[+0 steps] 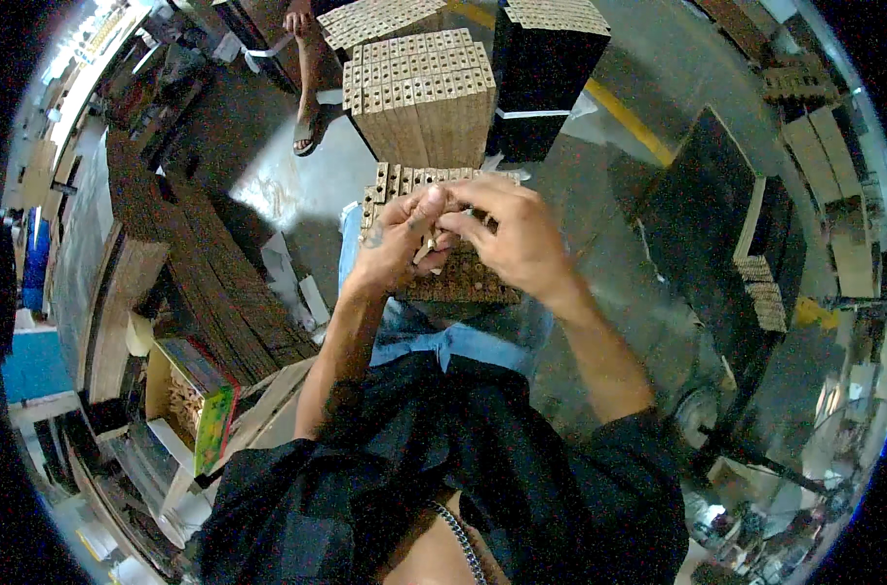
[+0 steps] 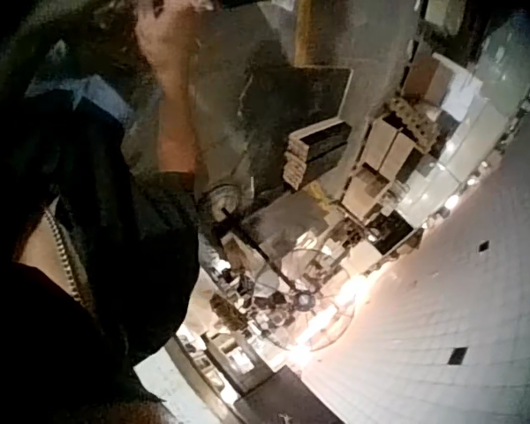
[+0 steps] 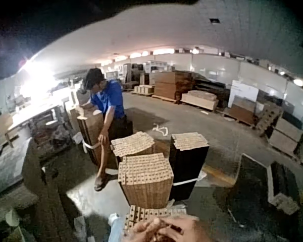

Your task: The person inserts wooden pegs into a wooden lattice structure by hand, taking the pegs from a small box.

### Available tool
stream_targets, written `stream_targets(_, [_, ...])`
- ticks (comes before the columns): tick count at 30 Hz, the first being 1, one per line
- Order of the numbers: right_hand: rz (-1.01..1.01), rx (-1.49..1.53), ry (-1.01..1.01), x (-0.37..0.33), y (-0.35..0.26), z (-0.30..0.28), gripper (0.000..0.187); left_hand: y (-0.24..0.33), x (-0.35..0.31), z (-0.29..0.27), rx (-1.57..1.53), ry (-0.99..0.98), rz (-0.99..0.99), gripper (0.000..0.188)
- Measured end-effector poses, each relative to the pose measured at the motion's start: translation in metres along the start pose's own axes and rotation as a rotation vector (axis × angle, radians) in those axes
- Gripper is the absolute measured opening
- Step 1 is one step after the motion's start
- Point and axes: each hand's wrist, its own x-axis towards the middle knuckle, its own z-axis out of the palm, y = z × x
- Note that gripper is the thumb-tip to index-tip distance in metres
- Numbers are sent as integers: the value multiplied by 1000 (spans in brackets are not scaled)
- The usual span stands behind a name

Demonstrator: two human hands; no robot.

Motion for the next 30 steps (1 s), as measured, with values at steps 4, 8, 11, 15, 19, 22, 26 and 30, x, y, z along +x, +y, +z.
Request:
stream_targets(4, [135, 125, 75, 0, 4, 3, 20, -9, 2, -3, -77, 75, 27, 45])
stream_targets(8, [576, 260, 38, -18, 17, -44, 10, -9, 3, -3, -114, 48, 24, 42])
stream_targets(11, [558, 78, -228, -31, 28, -49, 7, -6, 1, -1, -133, 83, 23, 41])
stream_targets(15, [402, -12, -313, -26, 35, -42, 9, -5, 1, -3, -121, 89, 23, 41])
stream_targets(19, [111, -232, -217, -26, 33, -35, 9, -10, 3, -5, -124, 67, 41, 43])
stream_targets(22, [68, -242, -214, -32, 28, -30, 10, -8, 2, -4, -158, 60, 24, 44])
stream_targets(26, [-35, -551, -291, -50, 18, -20, 16, -6, 0, -3, -150, 86, -5, 43])
stream_targets(30, [-88, -559, -255, -50, 25, -16, 18, -1, 0, 0, -122, 131, 13, 43])
